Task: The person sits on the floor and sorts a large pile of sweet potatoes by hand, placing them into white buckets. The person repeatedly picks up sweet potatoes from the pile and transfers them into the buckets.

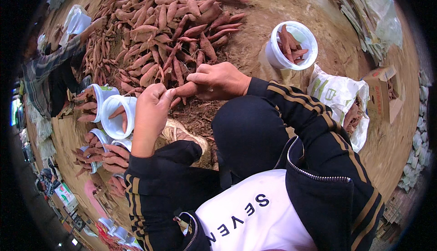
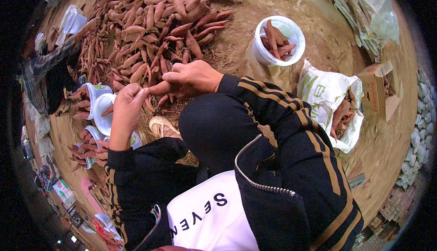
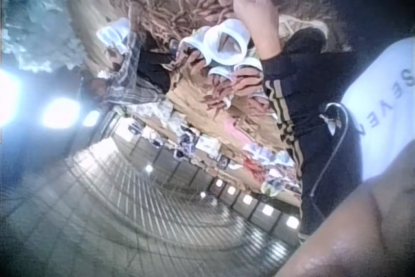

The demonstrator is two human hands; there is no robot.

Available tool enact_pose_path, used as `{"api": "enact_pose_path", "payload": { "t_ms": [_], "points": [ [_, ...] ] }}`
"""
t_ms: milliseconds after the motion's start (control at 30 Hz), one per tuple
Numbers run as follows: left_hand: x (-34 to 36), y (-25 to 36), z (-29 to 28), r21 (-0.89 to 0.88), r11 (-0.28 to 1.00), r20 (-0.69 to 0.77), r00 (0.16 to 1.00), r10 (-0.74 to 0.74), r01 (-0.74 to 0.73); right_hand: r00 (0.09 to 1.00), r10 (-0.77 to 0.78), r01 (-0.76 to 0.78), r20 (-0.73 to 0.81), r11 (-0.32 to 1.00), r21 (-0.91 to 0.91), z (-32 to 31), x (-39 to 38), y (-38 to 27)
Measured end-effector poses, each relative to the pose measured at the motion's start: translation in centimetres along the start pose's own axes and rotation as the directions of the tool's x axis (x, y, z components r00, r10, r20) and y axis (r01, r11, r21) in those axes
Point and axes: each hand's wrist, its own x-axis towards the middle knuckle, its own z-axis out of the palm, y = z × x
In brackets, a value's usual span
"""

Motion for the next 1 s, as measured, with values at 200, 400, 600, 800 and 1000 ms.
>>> {"api": "enact_pose_path", "payload": {
  "t_ms": [200, 400, 600, 800, 1000],
  "points": [
    [-0.8, 1.2, 0.5, 0.17, 0.985, -0.052, 0.999, -0.006, 0.014, 0.982, 0.159, -0.149, 0.104, 0.984, -0.101, -1.3, -0.8, 0.7],
    [-2.6, 1.1, -0.9, 0.335, 0.94, 0.021, 0.998, 0.053, -0.057, 0.763, 0.595, -0.618, -0.252, 0.786, -0.016, -6.0, -6.9, 6.0],
    [-3.8, 0.9, -3.5, 0.396, 0.917, -0.083, 0.993, 0.08, -0.041, 0.533, 0.62, -0.846, -0.576, 0.375, -0.379, -10.1, -14.2, 12.1],
    [-3.3, 1.2, -4.0, 0.387, 0.922, -0.104, 0.994, 0.019, 0.023, 0.686, 0.719, -0.727, -0.111, 0.673, -0.137, -1.2, -8.0, 13.6],
    [-3.1, 1.8, -4.4, 0.412, 0.902, -0.06, 0.992, -0.112, 0.127, 0.523, 0.821, -0.769, 0.229, 0.57, -0.287, 12.4, 0.1, 17.3]
  ]
}}
